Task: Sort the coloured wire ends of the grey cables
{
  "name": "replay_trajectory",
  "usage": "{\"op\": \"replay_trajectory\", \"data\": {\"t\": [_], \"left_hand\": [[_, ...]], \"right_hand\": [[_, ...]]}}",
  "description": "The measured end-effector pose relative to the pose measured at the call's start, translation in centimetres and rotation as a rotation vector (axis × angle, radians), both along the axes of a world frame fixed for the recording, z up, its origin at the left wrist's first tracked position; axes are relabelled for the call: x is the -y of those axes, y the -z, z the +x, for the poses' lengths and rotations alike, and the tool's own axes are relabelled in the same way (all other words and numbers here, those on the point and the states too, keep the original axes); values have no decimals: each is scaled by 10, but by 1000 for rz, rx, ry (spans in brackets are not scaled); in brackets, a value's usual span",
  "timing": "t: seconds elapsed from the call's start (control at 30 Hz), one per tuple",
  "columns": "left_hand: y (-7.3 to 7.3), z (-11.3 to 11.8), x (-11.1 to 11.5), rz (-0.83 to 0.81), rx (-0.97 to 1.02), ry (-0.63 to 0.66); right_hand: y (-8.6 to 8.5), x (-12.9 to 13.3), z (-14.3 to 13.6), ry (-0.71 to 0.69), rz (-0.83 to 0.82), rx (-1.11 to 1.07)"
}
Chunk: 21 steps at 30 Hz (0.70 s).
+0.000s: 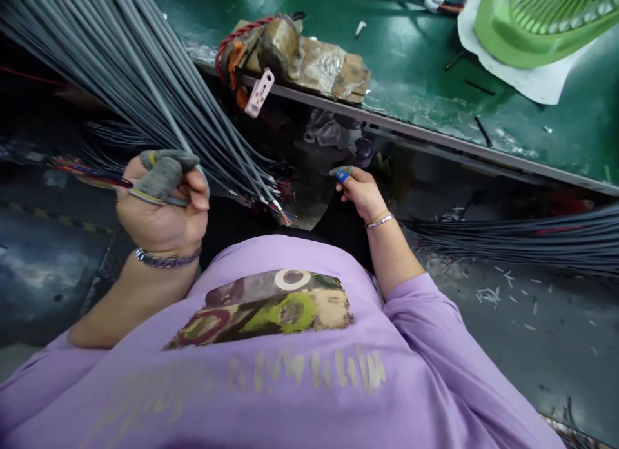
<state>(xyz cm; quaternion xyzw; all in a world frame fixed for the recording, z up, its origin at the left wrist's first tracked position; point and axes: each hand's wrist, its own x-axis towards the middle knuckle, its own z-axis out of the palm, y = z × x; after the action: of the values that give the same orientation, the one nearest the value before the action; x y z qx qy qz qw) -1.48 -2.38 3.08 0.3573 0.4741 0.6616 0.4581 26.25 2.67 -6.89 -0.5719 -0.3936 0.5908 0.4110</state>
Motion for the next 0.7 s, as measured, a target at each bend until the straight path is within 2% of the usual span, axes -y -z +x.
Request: {"op": "replay_trajectory", "data": {"t": [0.1,0.3,0.5,0.6,0.7], "left_hand": [[1,1,2,16,-14,24],[4,-1,5,-70,-1,26],[7,1,6,2,-25,80],[11,1,5,-35,-34,106],[18,-1,2,-128,-108,204]], "right_hand": [[-3,1,-1,-35,10,14],[-6,5,-1,-135,4,34],[-7,7,0,-217,-12,11],[-7,9,-1,-249,-14,33],[-12,13,-10,-288,8,91]]}}
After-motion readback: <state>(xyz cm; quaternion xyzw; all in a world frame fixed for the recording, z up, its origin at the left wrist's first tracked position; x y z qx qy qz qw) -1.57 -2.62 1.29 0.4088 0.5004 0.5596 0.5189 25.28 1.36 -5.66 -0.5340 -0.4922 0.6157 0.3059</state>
